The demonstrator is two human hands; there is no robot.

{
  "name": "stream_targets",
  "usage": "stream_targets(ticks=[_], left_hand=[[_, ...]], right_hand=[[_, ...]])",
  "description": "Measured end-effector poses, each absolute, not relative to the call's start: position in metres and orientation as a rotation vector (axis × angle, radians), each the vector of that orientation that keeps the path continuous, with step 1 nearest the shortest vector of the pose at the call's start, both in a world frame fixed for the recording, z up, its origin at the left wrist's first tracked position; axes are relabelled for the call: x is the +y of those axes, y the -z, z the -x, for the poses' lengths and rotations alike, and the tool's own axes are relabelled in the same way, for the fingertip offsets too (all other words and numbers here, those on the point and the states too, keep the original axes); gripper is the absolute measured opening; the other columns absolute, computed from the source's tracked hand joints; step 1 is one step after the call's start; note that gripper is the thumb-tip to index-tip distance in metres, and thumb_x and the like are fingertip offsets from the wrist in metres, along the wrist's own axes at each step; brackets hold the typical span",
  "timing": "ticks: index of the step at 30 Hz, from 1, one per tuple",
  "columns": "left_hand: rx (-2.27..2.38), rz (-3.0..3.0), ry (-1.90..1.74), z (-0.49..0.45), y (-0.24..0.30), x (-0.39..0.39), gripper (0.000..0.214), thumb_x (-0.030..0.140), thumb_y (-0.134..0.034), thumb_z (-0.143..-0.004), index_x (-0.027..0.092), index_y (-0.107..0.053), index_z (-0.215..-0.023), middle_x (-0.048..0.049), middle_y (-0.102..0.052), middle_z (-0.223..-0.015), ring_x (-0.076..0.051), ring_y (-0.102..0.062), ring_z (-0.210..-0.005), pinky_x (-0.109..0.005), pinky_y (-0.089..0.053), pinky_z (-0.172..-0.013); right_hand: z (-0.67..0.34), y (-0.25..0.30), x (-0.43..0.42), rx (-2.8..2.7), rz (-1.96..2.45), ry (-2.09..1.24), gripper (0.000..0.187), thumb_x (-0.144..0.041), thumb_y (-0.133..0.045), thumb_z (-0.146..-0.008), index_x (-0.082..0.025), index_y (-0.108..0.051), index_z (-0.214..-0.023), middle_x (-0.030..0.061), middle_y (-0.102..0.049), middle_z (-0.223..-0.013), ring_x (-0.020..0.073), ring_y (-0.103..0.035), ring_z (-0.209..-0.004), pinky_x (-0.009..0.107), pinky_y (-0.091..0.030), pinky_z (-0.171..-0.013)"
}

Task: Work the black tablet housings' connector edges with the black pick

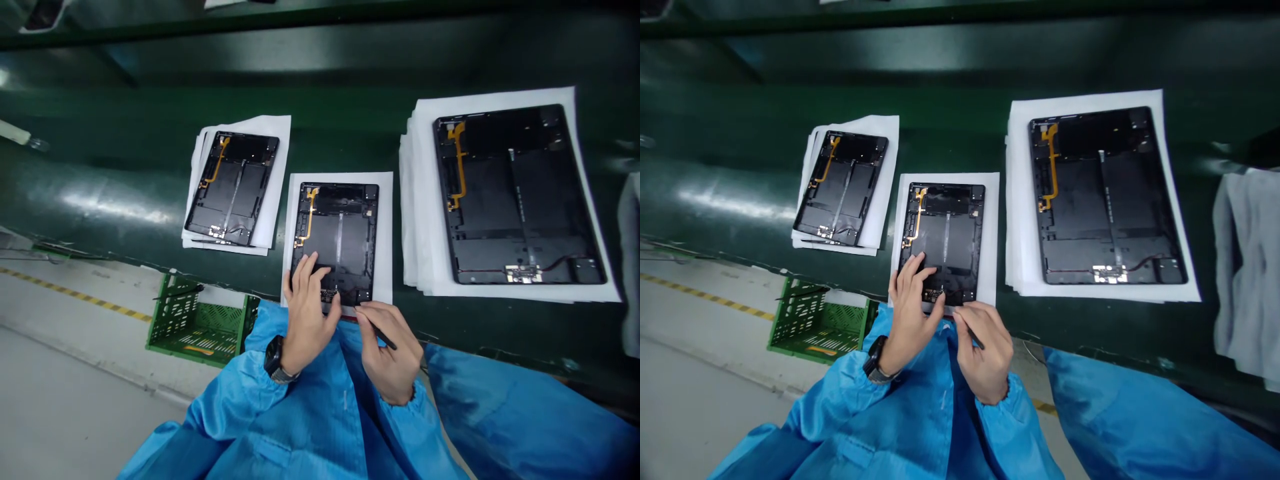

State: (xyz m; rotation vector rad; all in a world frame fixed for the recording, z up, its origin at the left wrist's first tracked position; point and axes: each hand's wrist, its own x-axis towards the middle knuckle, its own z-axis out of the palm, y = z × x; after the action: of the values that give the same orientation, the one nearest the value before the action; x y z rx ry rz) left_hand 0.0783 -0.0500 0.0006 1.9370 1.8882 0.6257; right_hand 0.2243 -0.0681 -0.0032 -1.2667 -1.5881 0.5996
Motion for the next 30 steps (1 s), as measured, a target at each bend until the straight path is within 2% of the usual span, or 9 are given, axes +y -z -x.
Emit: stream_targets(ticks=[18,23,30], left_hand=[[1.899,-1.906,-0.636,-0.079,0.000,-0.050,0.041,0.021,-0.059,-0.096,0.023,-0.048,-0.135,-0.0140,-0.041,-0.161,-0.030,-0.031,-0.155,-0.057,-0.017,-0.127],[1.894,-1.913,-0.644,-0.079,0.000,-0.050,0.042,0.020,-0.059,-0.094,0.022,-0.048,-0.134,-0.0136,-0.042,-0.161,-0.029,-0.031,-0.155,-0.056,-0.016,-0.127],[1.899,-1.919,-0.655,-0.079,0.001,-0.049,0.043,0.020,-0.061,-0.094,0.022,-0.048,-0.134,-0.0135,-0.042,-0.161,-0.029,-0.032,-0.154,-0.055,-0.017,-0.127]], right_hand=[[-0.245,-0.002,-0.058,-1.644,1.283,-0.564,0.029,-0.001,-0.066,-0.089,-0.022,-0.072,-0.106,0.0073,-0.075,-0.095,0.0230,-0.073,-0.091,0.040,-0.061,-0.079],[-0.253,-0.004,-0.051,-1.601,1.308,-0.617,0.025,-0.001,-0.067,-0.088,-0.021,-0.074,-0.100,0.0056,-0.075,-0.092,0.0218,-0.073,-0.089,0.037,-0.061,-0.079],[-0.246,-0.004,-0.053,-1.601,1.263,-0.718,0.020,-0.006,-0.066,-0.091,-0.022,-0.073,-0.101,0.0067,-0.076,-0.093,0.0238,-0.073,-0.090,0.041,-0.061,-0.078]])
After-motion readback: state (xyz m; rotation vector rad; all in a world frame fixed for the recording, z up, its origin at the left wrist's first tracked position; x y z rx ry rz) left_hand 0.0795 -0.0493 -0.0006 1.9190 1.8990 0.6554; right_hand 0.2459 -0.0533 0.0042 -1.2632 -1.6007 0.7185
